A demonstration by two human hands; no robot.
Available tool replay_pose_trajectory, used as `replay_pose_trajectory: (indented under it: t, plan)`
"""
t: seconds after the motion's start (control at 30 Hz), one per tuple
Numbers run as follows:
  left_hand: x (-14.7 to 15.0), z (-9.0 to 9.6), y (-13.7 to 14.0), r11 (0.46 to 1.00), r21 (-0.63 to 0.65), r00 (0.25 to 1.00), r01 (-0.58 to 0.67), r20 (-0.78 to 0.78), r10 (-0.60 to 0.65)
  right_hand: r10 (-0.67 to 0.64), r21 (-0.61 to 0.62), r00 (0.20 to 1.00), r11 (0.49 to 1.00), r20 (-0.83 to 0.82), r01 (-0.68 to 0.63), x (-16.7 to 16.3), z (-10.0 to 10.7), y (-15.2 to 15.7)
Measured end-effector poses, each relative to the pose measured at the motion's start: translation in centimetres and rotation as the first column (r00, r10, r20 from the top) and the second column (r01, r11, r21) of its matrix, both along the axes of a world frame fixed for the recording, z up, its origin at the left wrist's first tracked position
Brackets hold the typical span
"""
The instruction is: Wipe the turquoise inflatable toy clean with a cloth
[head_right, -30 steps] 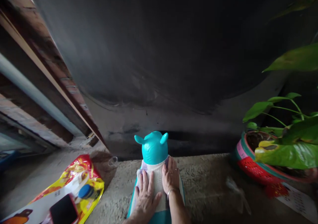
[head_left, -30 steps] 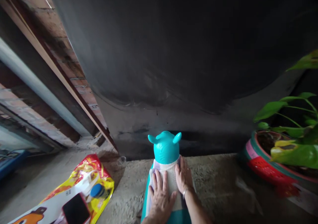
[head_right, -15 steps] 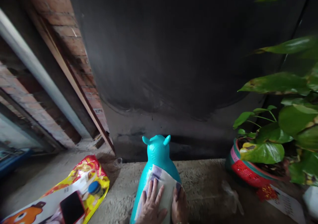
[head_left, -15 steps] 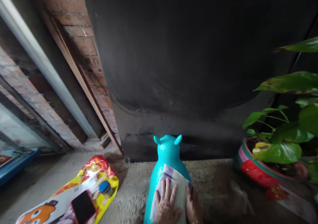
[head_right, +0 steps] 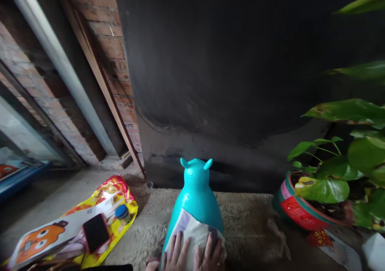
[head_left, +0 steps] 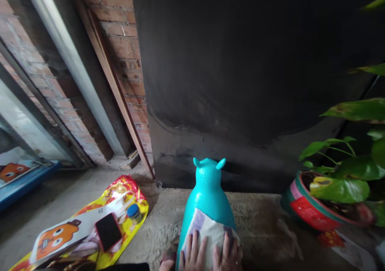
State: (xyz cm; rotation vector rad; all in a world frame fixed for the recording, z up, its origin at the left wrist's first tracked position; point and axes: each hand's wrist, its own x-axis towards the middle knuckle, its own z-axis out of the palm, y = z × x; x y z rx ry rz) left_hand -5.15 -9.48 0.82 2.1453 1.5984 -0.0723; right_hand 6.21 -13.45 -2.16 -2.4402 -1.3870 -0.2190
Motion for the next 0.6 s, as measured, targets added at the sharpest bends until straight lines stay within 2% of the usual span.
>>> replay_pose_trajectory:
  t: [0.2, 0.37, 0.47, 0.6]
  plan:
    - [1.7, 1.9, 4.1, 1.000, -0.009, 1.000, -0.011, -0.002, 0.011, -0.059, -0.233, 0.998, 0.970, 0.022, 0.063, 1.6, 1.6, 6.2]
    - [2.8, 2.9, 7.2, 0.996, -0.074, 0.999, -0.052, -0.014, 0.051, -0.096, -0.282, 0.995, 0.955, -0.009, 0.089, 2.3, 2.3, 10.6]
    - [2.7, 3.6, 7.4, 0.995, -0.087, 0.999, -0.044, -0.012, 0.044, -0.087, -0.250, 0.996, 0.965, -0.009, 0.082, 2.4, 1.8, 10.4]
    - [1.1, 4.2, 5.9, 0.989, -0.148, 1.000, 0.020, 0.019, -0.017, -0.038, -0.161, 0.999, 0.986, 0.023, 0.041, 1.7, -0.2, 6.5]
